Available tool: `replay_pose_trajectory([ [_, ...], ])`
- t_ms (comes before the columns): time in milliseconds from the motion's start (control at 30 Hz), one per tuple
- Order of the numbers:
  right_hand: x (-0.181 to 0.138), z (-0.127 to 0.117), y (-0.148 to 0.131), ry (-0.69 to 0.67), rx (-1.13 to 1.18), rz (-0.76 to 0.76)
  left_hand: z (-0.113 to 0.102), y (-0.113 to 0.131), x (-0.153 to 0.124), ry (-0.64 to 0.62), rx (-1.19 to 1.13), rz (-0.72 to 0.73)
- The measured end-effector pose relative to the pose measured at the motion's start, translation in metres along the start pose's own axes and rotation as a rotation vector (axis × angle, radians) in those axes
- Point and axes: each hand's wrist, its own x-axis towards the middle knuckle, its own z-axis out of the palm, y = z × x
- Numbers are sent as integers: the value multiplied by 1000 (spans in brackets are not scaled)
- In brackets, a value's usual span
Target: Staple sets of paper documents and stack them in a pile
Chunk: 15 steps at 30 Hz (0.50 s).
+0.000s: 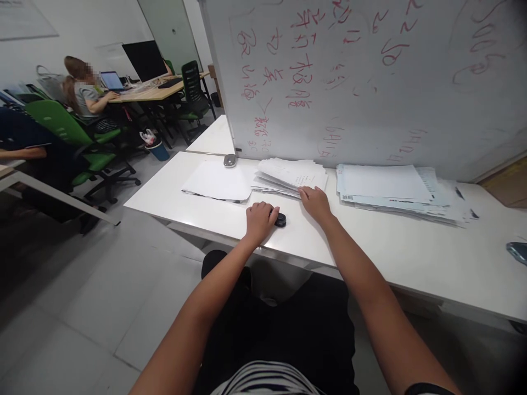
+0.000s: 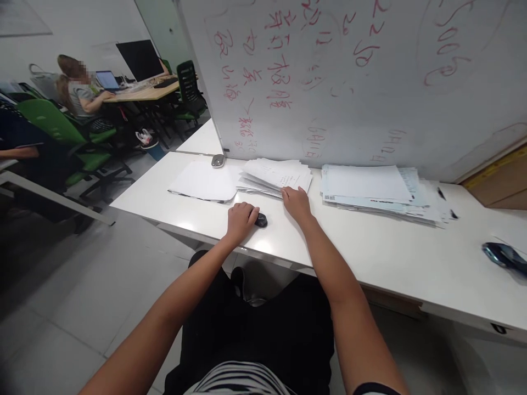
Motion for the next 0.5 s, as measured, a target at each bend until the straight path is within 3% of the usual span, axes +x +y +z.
replay_pose_trajectory([
  [100,0,0,0,85,122,70,0,0,0,0,3,9],
  [267,0,2,2,146,423,315,3,-2,0,23,10,22],
  [367,-1,7,4,197,570,318,4,-2,0,40,17,24],
  [500,2,13,8,181,590,317,5,-3,-1,60,26,38],
])
